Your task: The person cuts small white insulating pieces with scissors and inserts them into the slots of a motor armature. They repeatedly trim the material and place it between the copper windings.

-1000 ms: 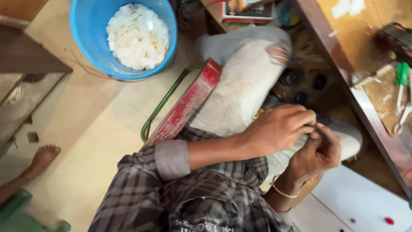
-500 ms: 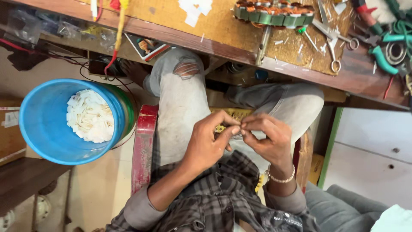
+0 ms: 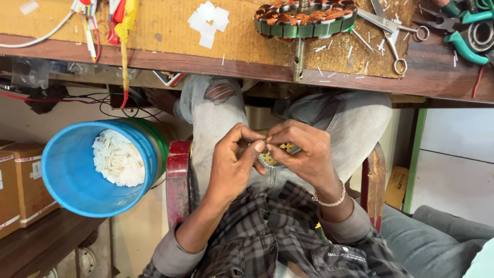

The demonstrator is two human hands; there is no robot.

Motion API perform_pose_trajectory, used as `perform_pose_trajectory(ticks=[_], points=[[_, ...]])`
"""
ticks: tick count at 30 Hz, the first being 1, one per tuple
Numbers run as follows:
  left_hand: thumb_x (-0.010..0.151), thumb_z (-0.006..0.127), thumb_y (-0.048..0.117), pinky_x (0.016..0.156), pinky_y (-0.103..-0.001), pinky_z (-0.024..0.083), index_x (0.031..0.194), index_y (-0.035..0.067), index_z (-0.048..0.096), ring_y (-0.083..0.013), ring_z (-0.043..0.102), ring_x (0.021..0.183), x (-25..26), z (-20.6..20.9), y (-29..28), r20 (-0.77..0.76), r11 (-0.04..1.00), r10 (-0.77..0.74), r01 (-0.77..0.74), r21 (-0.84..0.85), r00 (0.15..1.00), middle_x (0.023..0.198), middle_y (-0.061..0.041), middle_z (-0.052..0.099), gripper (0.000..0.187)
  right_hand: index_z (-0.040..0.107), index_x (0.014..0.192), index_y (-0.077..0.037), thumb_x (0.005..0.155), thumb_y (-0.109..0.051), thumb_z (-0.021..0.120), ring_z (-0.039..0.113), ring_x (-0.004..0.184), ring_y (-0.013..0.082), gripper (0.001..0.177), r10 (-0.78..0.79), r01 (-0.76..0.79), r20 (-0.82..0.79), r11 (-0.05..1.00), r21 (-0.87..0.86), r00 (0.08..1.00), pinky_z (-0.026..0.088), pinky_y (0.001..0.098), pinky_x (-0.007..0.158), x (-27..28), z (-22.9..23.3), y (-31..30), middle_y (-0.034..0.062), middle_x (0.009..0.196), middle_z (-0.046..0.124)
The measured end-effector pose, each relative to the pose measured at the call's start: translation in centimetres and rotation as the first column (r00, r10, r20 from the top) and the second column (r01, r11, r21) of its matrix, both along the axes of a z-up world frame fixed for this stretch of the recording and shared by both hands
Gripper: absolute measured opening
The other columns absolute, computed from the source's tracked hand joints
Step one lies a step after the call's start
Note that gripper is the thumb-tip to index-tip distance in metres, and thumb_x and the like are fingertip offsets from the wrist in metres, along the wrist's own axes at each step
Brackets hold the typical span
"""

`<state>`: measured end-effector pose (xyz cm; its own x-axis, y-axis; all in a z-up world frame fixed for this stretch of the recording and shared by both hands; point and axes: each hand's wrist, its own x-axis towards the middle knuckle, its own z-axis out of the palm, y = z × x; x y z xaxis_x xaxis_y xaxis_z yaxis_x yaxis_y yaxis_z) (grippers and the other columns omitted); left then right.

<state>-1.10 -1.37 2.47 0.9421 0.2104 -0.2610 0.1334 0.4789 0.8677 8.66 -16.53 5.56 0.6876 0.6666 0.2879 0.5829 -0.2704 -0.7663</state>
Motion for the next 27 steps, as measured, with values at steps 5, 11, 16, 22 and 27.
perform_pose_trajectory(ticks=[5,11,16,22,27], points=[[0.1,0.064,0.003,0.054,-0.024,0.057,0.097,-0.002,0.058,-0.0089,0.065,0.067,0.2,0.8,0.6,-0.007,0.954,0.044,-0.039,0.299,0.999,0.09,-0.008,0.067,0.009,0.069,0.097,-0.001,0.088,-0.002,0.078,0.077,0.089,0.0194,0.013,0.018,0.006,-0.26,0.996,0.091,0.966,0.061,0.0289,0.077,0.2,-0.9,0.3,0.0103,0.096,0.076],[0.098,0.066,-0.001,0.056,-0.024,0.061,0.098,-0.005,0.06,-0.0119,0.069,0.07,0.8,2.9,0.9,0.066,0.828,0.003,-0.039,0.559,0.998,0.091,-0.01,0.063,0.007,0.064,0.102,0.003,0.098,-0.002,0.07,0.074,0.085,0.0165,0.009,-0.058,0.109,-0.449,0.99,0.088,0.891,0.059,0.0275,0.076,-0.7,-2.0,0.5,0.0093,0.094,0.074],[0.095,0.072,0.003,0.054,-0.023,0.062,0.101,-0.003,0.068,-0.011,0.071,0.072,1.3,3.8,2.7,0.09,0.85,-0.093,0.032,0.526,0.992,0.095,-0.009,0.07,0.01,0.064,0.102,0.001,0.094,-0.004,0.077,0.073,0.091,0.0162,0.015,0.034,0.017,-0.209,0.971,0.237,0.977,0.058,0.0292,0.077,0.0,-2.3,-0.2,0.0117,0.097,0.073],[0.09,0.076,0.003,0.066,-0.033,0.056,0.104,0.0,0.067,-0.0233,0.068,0.08,1.3,4.3,3.7,0.17,0.672,-0.225,0.027,0.74,0.959,0.095,-0.01,0.068,0.017,0.062,0.105,0.004,0.096,-0.004,0.073,0.074,0.09,0.0156,0.016,0.075,0.149,-0.738,0.961,0.232,0.671,0.062,0.0277,0.078,-1.1,-4.4,-0.9,0.0104,0.099,0.073],[0.087,0.076,0.001,0.079,-0.041,0.053,0.112,0.002,0.063,-0.0332,0.064,0.091,1.2,5.1,4.9,0.212,0.595,-0.438,0.105,0.797,0.873,0.097,-0.013,0.063,0.029,0.058,0.103,0.001,0.1,-0.008,0.068,0.071,0.076,0.0157,0.015,0.406,0.201,-0.881,0.867,0.455,0.243,0.062,0.0296,0.068,-1.6,-5.7,-1.4,0.0083,0.094,0.065]])
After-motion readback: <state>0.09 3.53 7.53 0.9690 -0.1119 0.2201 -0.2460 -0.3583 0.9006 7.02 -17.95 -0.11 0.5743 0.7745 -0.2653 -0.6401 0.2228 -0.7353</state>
